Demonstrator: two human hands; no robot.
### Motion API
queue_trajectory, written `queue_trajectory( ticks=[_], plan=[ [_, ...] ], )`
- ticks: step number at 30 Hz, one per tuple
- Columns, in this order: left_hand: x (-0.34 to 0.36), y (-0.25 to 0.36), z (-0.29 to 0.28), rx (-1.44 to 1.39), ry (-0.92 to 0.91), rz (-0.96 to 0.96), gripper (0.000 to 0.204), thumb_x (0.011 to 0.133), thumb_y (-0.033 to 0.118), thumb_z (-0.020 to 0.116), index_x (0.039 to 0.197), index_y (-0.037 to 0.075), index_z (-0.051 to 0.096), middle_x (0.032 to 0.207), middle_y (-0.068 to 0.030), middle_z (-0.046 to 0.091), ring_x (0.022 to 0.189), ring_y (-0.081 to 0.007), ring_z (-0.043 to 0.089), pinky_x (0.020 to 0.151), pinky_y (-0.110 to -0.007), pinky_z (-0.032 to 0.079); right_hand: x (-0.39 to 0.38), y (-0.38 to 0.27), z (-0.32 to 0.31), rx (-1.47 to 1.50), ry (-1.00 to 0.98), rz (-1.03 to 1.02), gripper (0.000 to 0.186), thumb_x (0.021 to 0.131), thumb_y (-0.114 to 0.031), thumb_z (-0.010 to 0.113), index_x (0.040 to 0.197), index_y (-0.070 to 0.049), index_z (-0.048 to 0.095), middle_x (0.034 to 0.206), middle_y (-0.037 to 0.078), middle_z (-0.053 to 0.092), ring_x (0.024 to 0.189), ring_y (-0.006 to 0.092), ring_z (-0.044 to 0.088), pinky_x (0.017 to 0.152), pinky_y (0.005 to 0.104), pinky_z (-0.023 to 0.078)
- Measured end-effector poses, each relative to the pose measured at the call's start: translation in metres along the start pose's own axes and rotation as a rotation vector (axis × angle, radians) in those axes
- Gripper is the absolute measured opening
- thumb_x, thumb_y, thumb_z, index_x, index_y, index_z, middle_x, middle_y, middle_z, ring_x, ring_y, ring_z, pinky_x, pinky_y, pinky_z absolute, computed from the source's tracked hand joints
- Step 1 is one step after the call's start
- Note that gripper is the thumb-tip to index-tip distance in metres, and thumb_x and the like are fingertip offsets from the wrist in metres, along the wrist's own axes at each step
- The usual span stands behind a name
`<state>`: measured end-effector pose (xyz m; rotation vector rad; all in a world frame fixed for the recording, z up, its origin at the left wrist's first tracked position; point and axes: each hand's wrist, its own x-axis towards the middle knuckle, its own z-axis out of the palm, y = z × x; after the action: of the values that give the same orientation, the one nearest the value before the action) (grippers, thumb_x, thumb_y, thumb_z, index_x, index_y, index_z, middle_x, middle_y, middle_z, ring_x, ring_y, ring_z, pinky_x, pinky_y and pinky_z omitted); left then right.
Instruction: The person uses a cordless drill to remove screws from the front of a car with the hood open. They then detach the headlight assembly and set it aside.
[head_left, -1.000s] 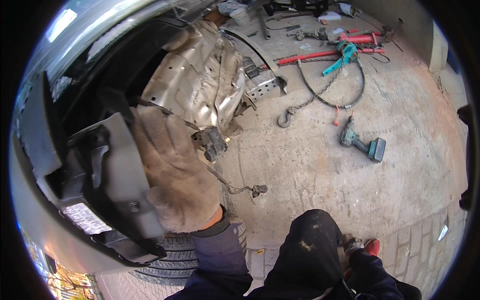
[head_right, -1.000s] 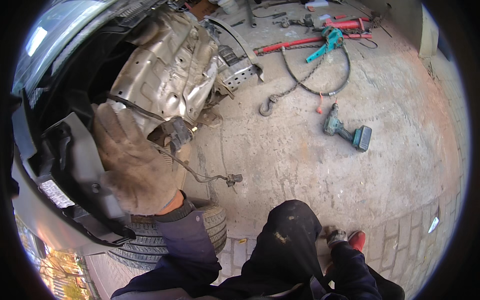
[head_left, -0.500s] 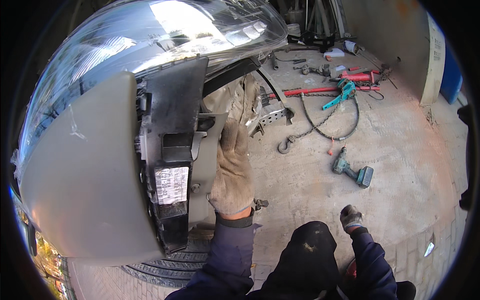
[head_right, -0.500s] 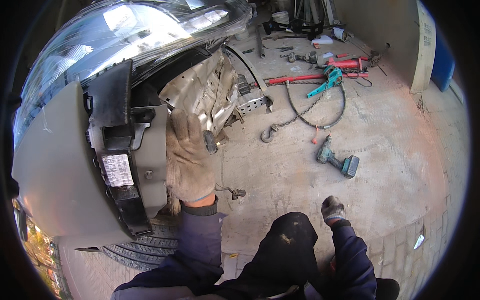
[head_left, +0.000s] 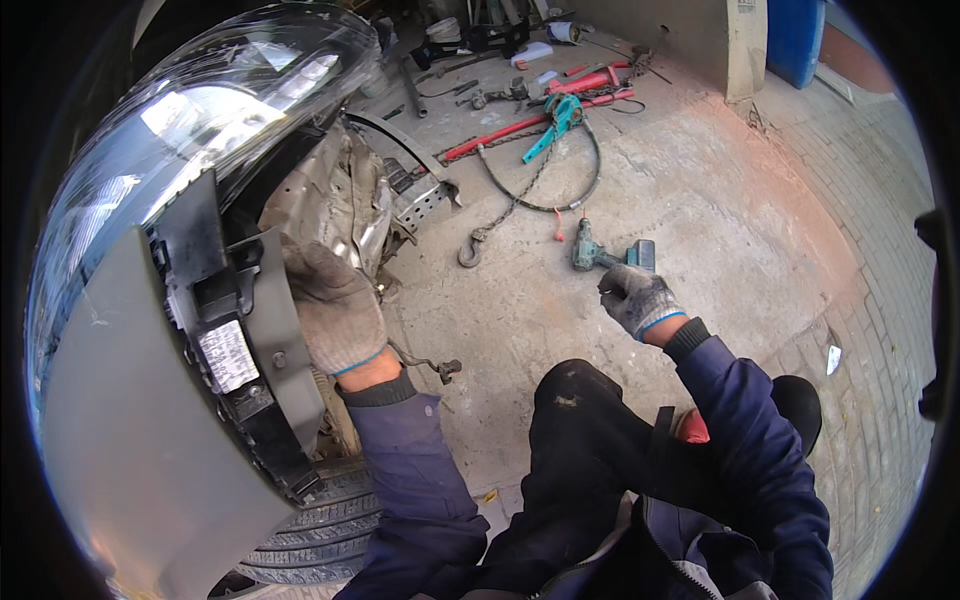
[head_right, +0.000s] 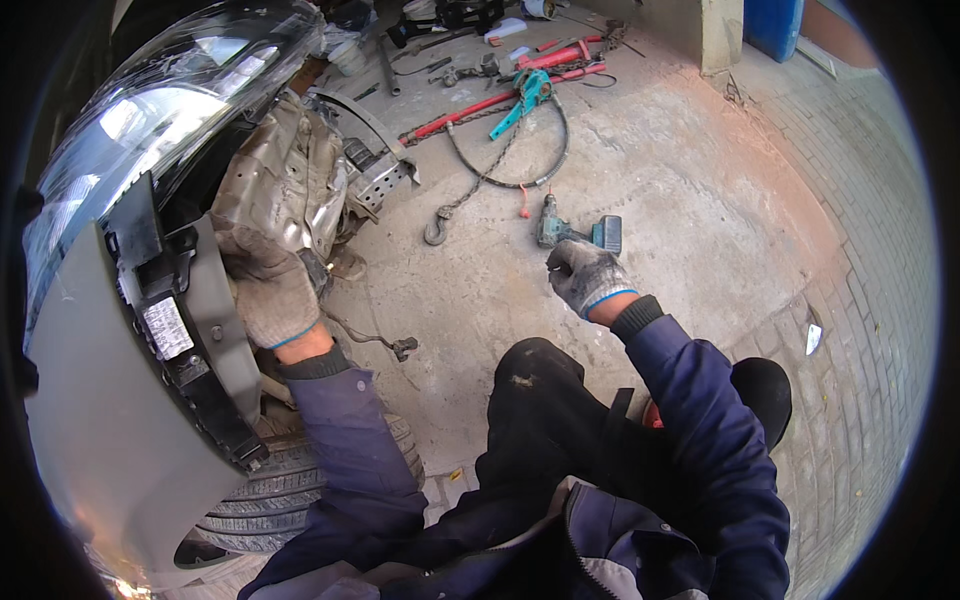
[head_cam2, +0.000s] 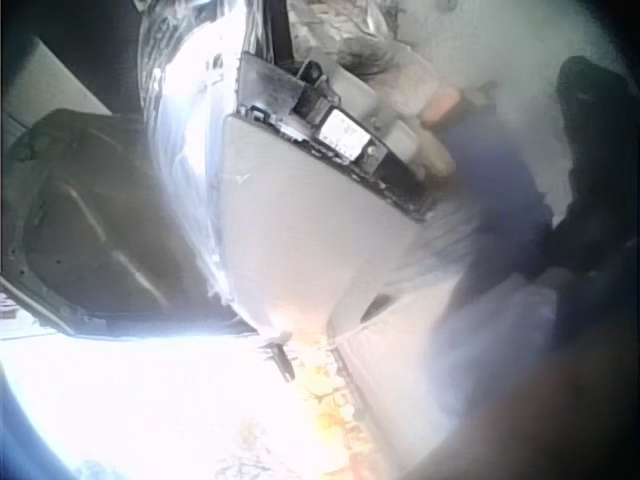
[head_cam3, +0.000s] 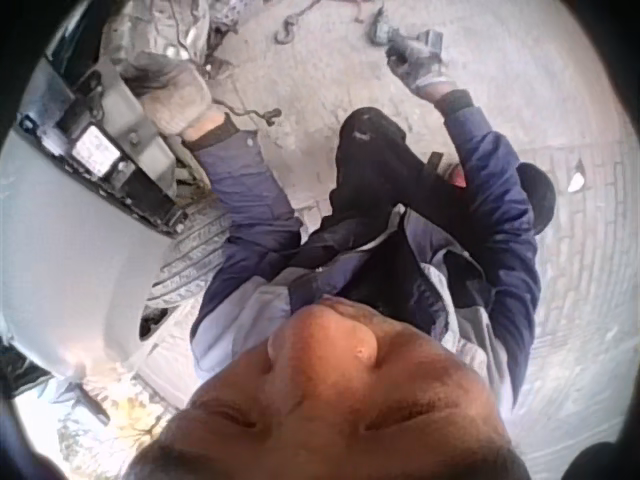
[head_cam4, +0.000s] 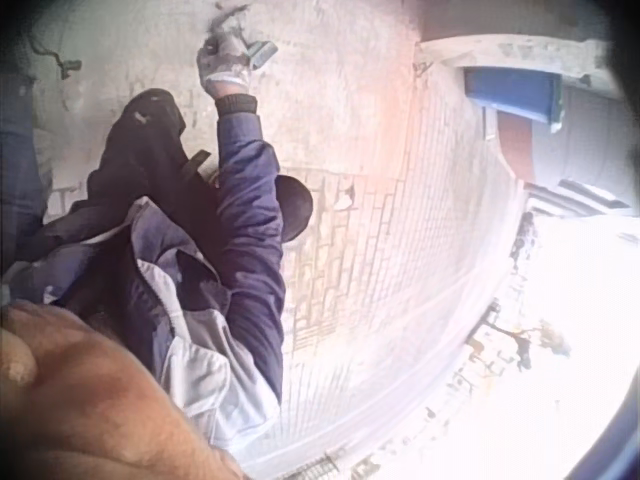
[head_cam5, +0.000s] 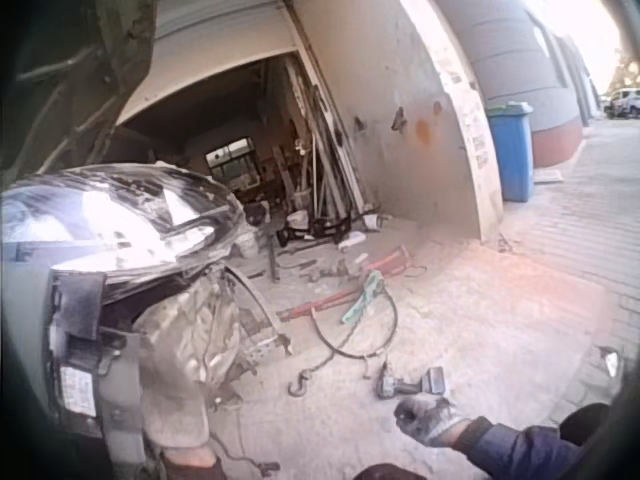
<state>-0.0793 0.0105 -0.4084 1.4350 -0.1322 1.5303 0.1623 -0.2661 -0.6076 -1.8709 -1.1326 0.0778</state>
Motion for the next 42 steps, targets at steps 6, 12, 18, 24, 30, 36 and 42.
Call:
queue_trajectory(
  ticks=[6, 12, 18, 24, 30, 36, 42],
  plan=[
    [0.022, 0.007, -0.002, -1.317, -0.146, -0.390, 0.050, 0.118, 0.031, 0.043, 0.153, -0.005, 0.047, 0.148, -0.0219, 0.063, 0.131, -0.0306, 0.063, 0.115, -0.041, 0.047, -0.041, 0.098, 0.049, -0.332, -0.371, 0.462, 0.020, 0.093, -0.019, 0.065, 0.109, -0.010, 0.074, 0.111, 0.023, 0.076, 0.109, 0.0429, 0.073, 0.092, 0.0512, 0.059],
    [0.023, 0.017, 0.008, -1.415, -0.167, -0.496, 0.054, 0.113, 0.028, 0.049, 0.160, 0.002, 0.042, 0.149, -0.0174, 0.062, 0.125, -0.0290, 0.065, 0.112, -0.051, 0.048, -0.050, 0.140, 0.075, -0.458, -0.723, 0.453, 0.028, 0.093, -0.019, 0.062, 0.117, -0.010, 0.075, 0.121, 0.022, 0.076, 0.117, 0.0412, 0.072, 0.096, 0.0509, 0.058],
    [0.019, 0.027, 0.017, -1.348, -0.187, -0.502, 0.059, 0.111, 0.029, 0.051, 0.163, 0.005, 0.040, 0.148, -0.0132, 0.063, 0.118, -0.0262, 0.068, 0.108, -0.053, 0.050, -0.038, 0.161, 0.099, -0.449, -0.755, 0.357, 0.029, 0.094, -0.017, 0.061, 0.119, -0.008, 0.075, 0.121, 0.023, 0.076, 0.117, 0.0414, 0.073, 0.095, 0.0506, 0.059],
    [0.023, 0.034, 0.020, -1.114, -0.195, -0.441, 0.047, 0.115, 0.031, 0.043, 0.152, 0.003, 0.047, 0.135, -0.0132, 0.068, 0.105, -0.0235, 0.070, 0.100, -0.048, 0.056, -0.027, 0.192, 0.126, -0.433, -0.821, 0.374, 0.031, 0.095, -0.015, 0.062, 0.122, -0.006, 0.074, 0.123, 0.024, 0.076, 0.118, 0.0418, 0.073, 0.095, 0.0514, 0.060],
    [0.024, 0.036, 0.022, -1.093, -0.165, -0.425, 0.032, 0.114, 0.033, 0.050, 0.137, 0.011, 0.053, 0.114, 0.0004, 0.069, 0.093, -0.0166, 0.068, 0.090, -0.043, 0.054, 0.008, 0.218, 0.147, -0.327, -0.397, 0.361, 0.037, 0.089, -0.015, 0.069, 0.125, -0.009, 0.071, 0.127, 0.021, 0.072, 0.123, 0.0430, 0.066, 0.101, 0.0526, 0.056],
    [0.032, 0.039, 0.049, -1.038, -0.111, -0.453, 0.020, 0.105, 0.021, 0.060, 0.122, 0.012, 0.054, 0.096, 0.0000, 0.070, 0.070, -0.0147, 0.068, 0.063, -0.031, 0.056, 0.106, 0.265, 0.147, -0.503, -0.041, 0.115, 0.054, 0.084, -0.011, 0.068, 0.137, -0.004, 0.063, 0.136, 0.023, 0.065, 0.129, 0.0416, 0.061, 0.110, 0.0504, 0.050],
    [0.044, 0.020, 0.030, -1.286, -0.459, -0.409, 0.028, 0.105, 0.011, 0.052, 0.131, -0.001, 0.047, 0.084, -0.0004, 0.066, 0.056, -0.0141, 0.067, 0.049, -0.029, 0.050, 0.138, 0.297, 0.165, -0.756, -0.445, 0.310, 0.042, 0.107, -0.011, 0.043, 0.145, -0.008, 0.060, 0.130, 0.020, 0.072, 0.128, 0.0379, 0.065, 0.115, 0.0488, 0.045]
  ],
)
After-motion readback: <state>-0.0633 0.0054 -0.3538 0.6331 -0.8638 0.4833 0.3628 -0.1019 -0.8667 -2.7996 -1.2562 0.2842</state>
